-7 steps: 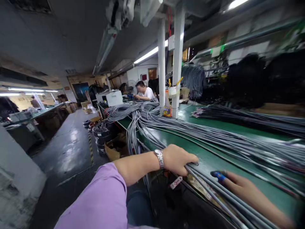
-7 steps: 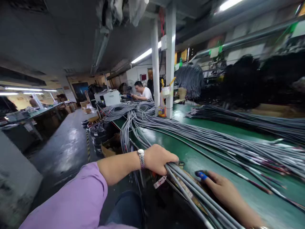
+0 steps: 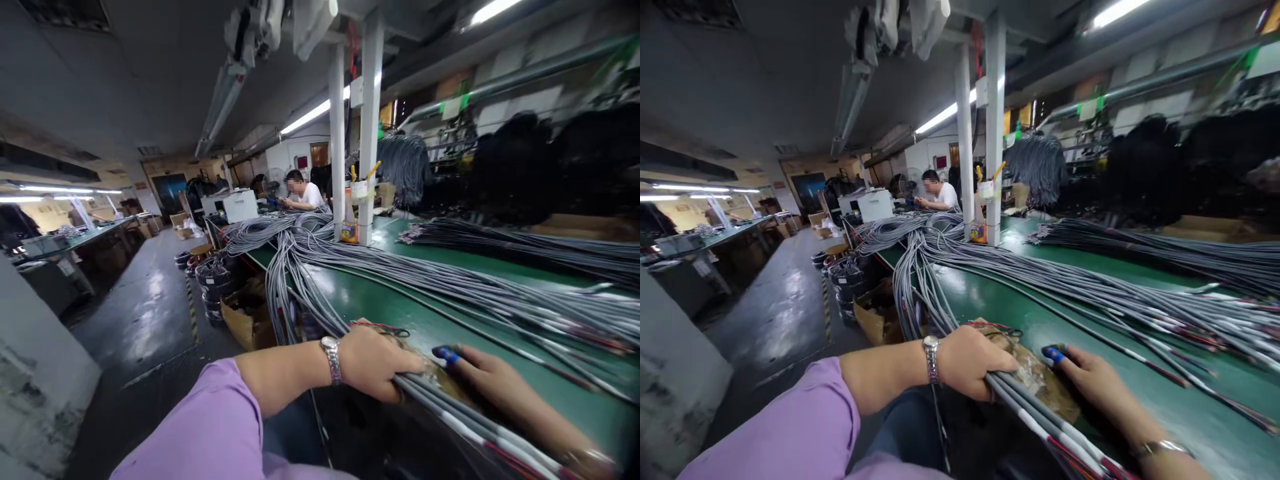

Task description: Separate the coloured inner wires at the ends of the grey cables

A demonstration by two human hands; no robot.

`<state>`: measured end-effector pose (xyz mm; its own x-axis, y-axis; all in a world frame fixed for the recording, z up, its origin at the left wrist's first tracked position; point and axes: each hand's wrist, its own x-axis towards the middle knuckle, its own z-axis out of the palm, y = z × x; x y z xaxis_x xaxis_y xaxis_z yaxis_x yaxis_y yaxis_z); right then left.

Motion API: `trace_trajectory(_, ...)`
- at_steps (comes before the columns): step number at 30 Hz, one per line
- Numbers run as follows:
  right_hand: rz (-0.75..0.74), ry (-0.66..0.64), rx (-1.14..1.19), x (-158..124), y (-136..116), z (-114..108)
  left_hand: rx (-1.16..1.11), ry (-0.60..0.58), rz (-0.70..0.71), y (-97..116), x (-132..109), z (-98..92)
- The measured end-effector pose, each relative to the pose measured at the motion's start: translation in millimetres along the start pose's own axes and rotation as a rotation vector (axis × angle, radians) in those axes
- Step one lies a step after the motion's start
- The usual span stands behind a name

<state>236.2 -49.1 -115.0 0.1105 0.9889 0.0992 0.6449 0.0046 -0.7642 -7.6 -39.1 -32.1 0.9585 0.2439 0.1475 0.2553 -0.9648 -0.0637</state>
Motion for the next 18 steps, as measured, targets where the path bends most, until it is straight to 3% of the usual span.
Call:
trace_trajectory(5,-0.019,0.020,-0.010,7,12,1,-0.270,0.217,-0.170,9,-59,33.7)
trace_trajectory(10,-0.019,0.080,0.021,6,11,4,-0.445,0.350,-0.382,29,-117,25.3)
trace_trajectory(14,0.017,0.104,0.144,3,13,5,-0.472,0.319,-0.380,55,-131,15.0)
trace_trajectory(18,0.088,0.122,0.182,0,15,3,-0.597,0.236,-0.351,67,-131,23.0)
